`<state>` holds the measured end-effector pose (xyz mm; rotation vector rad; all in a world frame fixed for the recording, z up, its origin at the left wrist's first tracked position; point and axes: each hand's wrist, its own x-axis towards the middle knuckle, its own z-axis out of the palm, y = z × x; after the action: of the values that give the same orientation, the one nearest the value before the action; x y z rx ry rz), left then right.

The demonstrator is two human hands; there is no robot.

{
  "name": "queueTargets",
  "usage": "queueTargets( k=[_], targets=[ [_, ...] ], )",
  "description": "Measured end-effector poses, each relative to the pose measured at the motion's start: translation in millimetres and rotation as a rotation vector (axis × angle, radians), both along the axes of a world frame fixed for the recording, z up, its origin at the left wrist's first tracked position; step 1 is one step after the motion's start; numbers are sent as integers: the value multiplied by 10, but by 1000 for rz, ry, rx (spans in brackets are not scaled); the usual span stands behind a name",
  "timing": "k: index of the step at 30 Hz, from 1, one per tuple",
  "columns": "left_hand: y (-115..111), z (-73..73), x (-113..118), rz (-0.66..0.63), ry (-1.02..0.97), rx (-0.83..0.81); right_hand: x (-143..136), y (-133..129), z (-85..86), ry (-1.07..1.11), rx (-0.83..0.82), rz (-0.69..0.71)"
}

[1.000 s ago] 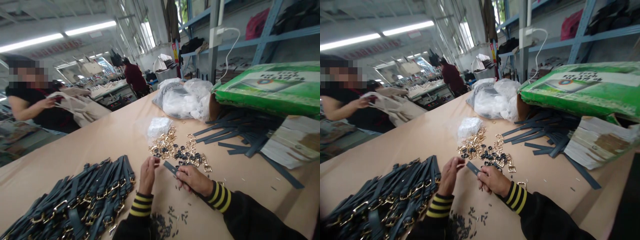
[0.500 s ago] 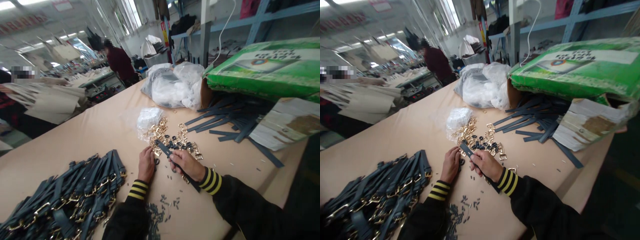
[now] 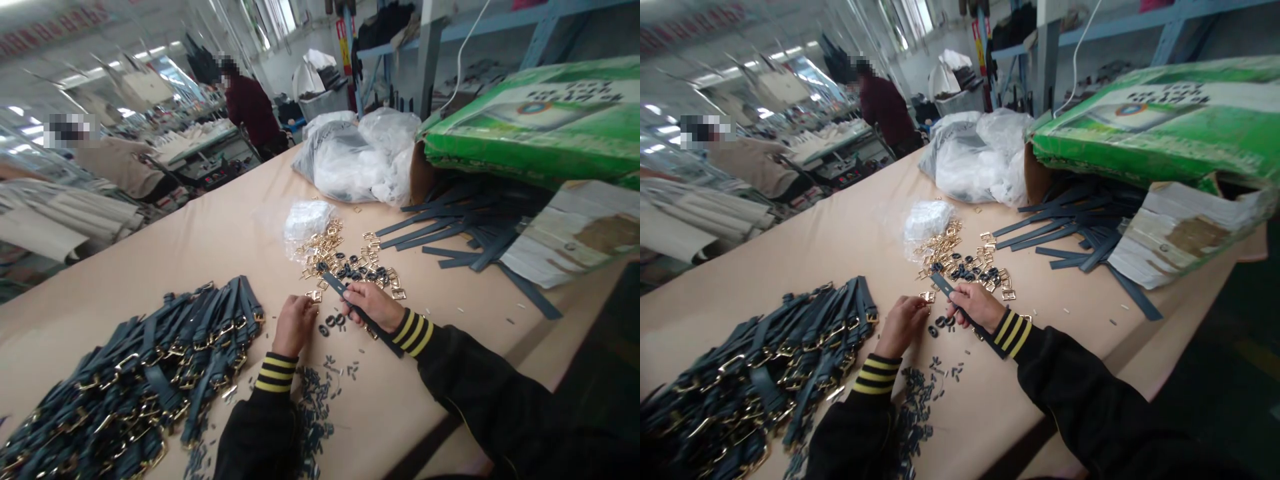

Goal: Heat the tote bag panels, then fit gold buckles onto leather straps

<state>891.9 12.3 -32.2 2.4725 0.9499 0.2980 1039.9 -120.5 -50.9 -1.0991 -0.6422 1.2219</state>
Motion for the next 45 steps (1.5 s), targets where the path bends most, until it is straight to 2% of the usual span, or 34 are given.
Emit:
queueTargets(
  k=[5,11,15,17,21,26,31,35,39,42,45],
  targets=[
    [-63,18,61,-76,29,-64,-25,-23,50,-68,-13,35],
    [-323,157,-39,8,-56,5,-93,-129,78,-185,-52,81],
    [-589,194,-45,-8,-316,-282,-117,-133,72,-258,-125,167],
    [-698,215,-53,11,-433,-348,-136,-144,81,-217,-138,226],
    [-791,280,-95,-10,-465,-177,-140,-161,84,-72,-178,265],
    [-802,336,-153,-196,-271,109,-135,-170,81,-117,-175,365],
    [-815,268,-179,-180,-72,356,-167,-187,105,-174,-169,356],
    [-840,246,-200,-204,24,430,-164,-182,85,-162,-149,363],
    [-876,314,-223,-280,16,345,-133,-184,36,-144,-181,406],
    [-883,341,-230,-300,-91,215,-107,-191,-10,-129,-235,373],
    [-866,281,-222,-197,-272,16,-106,-172,-71,-148,-243,316]
  ],
)
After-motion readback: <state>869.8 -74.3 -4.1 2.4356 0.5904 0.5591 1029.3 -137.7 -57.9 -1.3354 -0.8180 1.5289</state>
